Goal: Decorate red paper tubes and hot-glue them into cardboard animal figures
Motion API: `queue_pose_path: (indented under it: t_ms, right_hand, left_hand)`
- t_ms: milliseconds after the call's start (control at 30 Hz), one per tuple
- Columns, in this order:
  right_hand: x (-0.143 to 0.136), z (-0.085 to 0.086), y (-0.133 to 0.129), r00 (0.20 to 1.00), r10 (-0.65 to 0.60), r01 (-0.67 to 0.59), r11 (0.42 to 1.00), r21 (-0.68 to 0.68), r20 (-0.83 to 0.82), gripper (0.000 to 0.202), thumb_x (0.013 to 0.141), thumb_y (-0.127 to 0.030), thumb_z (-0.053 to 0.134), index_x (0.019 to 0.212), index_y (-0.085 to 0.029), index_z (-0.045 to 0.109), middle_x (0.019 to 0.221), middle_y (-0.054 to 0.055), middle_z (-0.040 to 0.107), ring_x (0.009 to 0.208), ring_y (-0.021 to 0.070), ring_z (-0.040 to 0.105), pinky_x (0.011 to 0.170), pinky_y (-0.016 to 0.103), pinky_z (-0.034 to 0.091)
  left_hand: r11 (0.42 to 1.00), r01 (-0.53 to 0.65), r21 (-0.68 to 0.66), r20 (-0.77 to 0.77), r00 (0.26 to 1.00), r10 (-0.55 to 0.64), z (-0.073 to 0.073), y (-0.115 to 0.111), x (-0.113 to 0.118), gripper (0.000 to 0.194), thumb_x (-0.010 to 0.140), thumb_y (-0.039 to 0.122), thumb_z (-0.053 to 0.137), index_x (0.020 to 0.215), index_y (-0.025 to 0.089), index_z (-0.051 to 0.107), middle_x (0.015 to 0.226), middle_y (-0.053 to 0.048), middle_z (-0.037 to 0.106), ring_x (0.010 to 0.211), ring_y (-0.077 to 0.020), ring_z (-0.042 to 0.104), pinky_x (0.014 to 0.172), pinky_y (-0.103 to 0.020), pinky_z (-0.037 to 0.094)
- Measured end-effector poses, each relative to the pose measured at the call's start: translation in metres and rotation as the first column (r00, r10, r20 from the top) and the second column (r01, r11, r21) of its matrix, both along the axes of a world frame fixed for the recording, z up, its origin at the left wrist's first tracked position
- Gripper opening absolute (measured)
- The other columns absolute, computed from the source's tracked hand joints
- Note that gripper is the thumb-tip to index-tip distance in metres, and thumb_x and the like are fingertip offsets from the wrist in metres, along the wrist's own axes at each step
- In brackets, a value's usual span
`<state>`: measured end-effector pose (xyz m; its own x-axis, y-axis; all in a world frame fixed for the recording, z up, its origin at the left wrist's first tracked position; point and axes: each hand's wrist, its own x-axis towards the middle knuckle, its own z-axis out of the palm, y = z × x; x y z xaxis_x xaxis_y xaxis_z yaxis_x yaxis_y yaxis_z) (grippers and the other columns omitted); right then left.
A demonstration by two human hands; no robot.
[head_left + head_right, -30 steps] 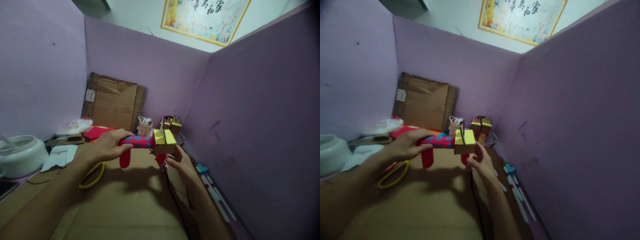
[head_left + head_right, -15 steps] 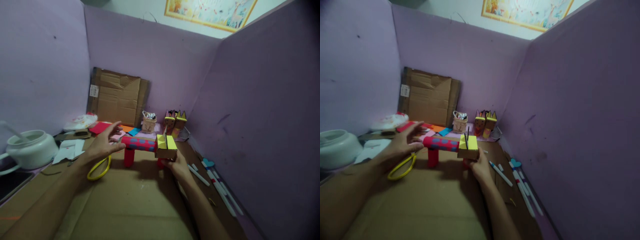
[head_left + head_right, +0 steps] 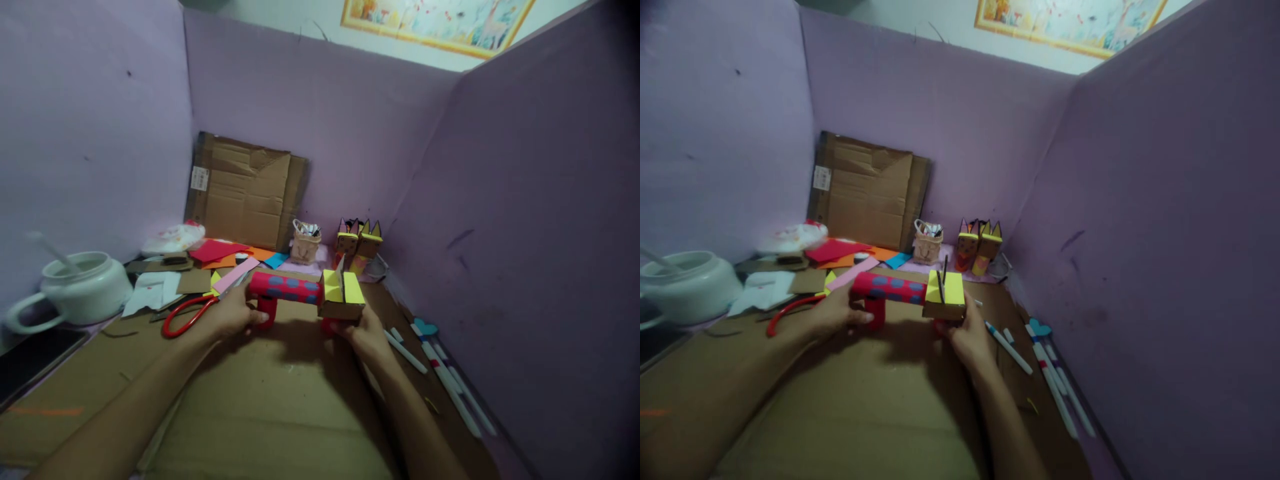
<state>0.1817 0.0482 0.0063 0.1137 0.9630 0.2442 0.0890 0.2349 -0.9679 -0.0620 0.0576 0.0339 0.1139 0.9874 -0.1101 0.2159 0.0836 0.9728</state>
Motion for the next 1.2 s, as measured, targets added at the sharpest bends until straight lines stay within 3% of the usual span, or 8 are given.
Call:
queue_pose_path:
  t_ms: [200, 467, 567, 667, 833, 1000, 1100, 1200]
  right_hand:
    - [0.0, -0.003, 0.002, 1.0, 0.003, -0.003, 1.0, 0.02, 0.022, 0.038, 0.051, -0.008, 0.068, 0.087, -0.019, 0.062, 0.1, 0.004, 0.07, 0.088, 0.0223, 0.064, 0.081, 0.034, 0.049]
    - [0.022, 0.009, -0.006, 0.994, -0.075, 0.071, 0.996, 0.057, 0.079, 0.072, 0.053, -0.01, 0.063, 0.123, -0.022, 0.05, 0.117, 0.009, 0.062, 0.096, 0.0229, 0.061, 0.072, 0.032, 0.047]
    - [0.038, 0.014, -0.005, 0.972, -0.233, 0.232, 0.962, 0.147, -0.005, 0.068, 0.054, -0.011, 0.053, 0.121, -0.023, 0.05, 0.116, 0.009, 0.06, 0.111, 0.0243, 0.054, 0.08, 0.034, 0.044]
    - [0.049, 0.015, -0.002, 0.925, -0.353, 0.37, 0.919, 0.133, -0.138, 0.059, 0.051, -0.013, 0.052, 0.11, -0.022, 0.052, 0.104, 0.007, 0.061, 0.104, 0.024, 0.057, 0.082, 0.037, 0.044]
    - [0.049, 0.02, -0.002, 0.86, -0.414, 0.456, 0.886, 0.083, -0.299, 0.051, 0.053, -0.017, 0.061, 0.102, -0.022, 0.051, 0.094, 0.003, 0.061, 0.09, 0.0198, 0.06, 0.08, 0.035, 0.044]
    - [0.027, 0.033, -0.023, 0.85, -0.447, 0.519, 0.804, 0.29, -0.281, 0.044, 0.067, -0.024, 0.066, 0.108, -0.022, 0.052, 0.095, 0.002, 0.061, 0.091, 0.0177, 0.06, 0.085, 0.035, 0.043]
    - [0.0, 0.049, -0.048, 0.882, -0.437, 0.467, 0.769, 0.436, -0.175, 0.037, 0.074, -0.023, 0.065, 0.109, -0.023, 0.055, 0.098, 0.004, 0.062, 0.092, 0.0189, 0.06, 0.085, 0.036, 0.045]
    - [-0.032, 0.068, -0.065, 0.957, -0.266, 0.175, 0.85, 0.496, 0.119, 0.031, 0.076, -0.022, 0.066, 0.106, -0.025, 0.06, 0.102, 0.006, 0.064, 0.095, 0.0233, 0.062, 0.088, 0.041, 0.046]
  left_hand:
    - [1.0, -0.017, -0.001, -0.004, 1.0, 0.017, -0.009, 0.002, 0.001, 0.032, 0.056, 0.013, 0.069, 0.086, 0.012, 0.056, 0.064, 0.001, 0.06, 0.037, -0.007, 0.044, 0.034, -0.022, 0.037]
    - [1.0, 0.027, -0.004, -0.071, 0.997, -0.027, 0.007, -0.006, -0.001, 0.054, 0.058, 0.011, 0.065, 0.111, 0.015, 0.052, 0.067, 0.001, 0.061, 0.044, -0.0095, 0.048, 0.036, -0.021, 0.038]
    - [0.997, 0.073, -0.014, -0.071, 0.995, -0.074, 0.009, -0.009, -0.006, 0.06, 0.059, 0.012, 0.063, 0.118, 0.015, 0.051, 0.07, -0.001, 0.063, 0.047, -0.0105, 0.049, 0.037, -0.02, 0.036]
    - [0.996, 0.088, -0.034, -0.075, 0.993, -0.091, 0.007, -0.008, -0.011, 0.063, 0.056, 0.012, 0.063, 0.118, 0.015, 0.051, 0.075, -0.003, 0.065, 0.05, -0.0123, 0.053, 0.037, -0.02, 0.036]
    - [0.996, 0.084, -0.028, -0.101, 0.991, -0.086, 0.005, -0.004, -0.017, 0.062, 0.056, 0.013, 0.062, 0.117, 0.017, 0.052, 0.081, -0.004, 0.063, 0.052, -0.0125, 0.053, 0.038, -0.021, 0.039]
    - [0.997, 0.069, -0.035, -0.075, 0.995, -0.071, 0.004, -0.006, -0.014, 0.053, 0.056, 0.01, 0.06, 0.108, 0.017, 0.055, 0.083, -0.005, 0.064, 0.053, -0.0125, 0.055, 0.038, -0.02, 0.039]
    - [0.995, 0.069, -0.07, -0.051, 0.996, -0.072, 0.0, -0.006, -0.009, 0.044, 0.055, 0.008, 0.06, 0.098, 0.015, 0.057, 0.082, -0.005, 0.065, 0.048, -0.0108, 0.052, 0.038, -0.021, 0.038]
    - [0.994, 0.097, -0.054, -0.007, 0.995, -0.097, -0.007, -0.005, -0.007, 0.04, 0.054, 0.006, 0.06, 0.093, 0.015, 0.059, 0.071, -0.002, 0.063, 0.042, -0.0104, 0.049, 0.036, -0.022, 0.037]
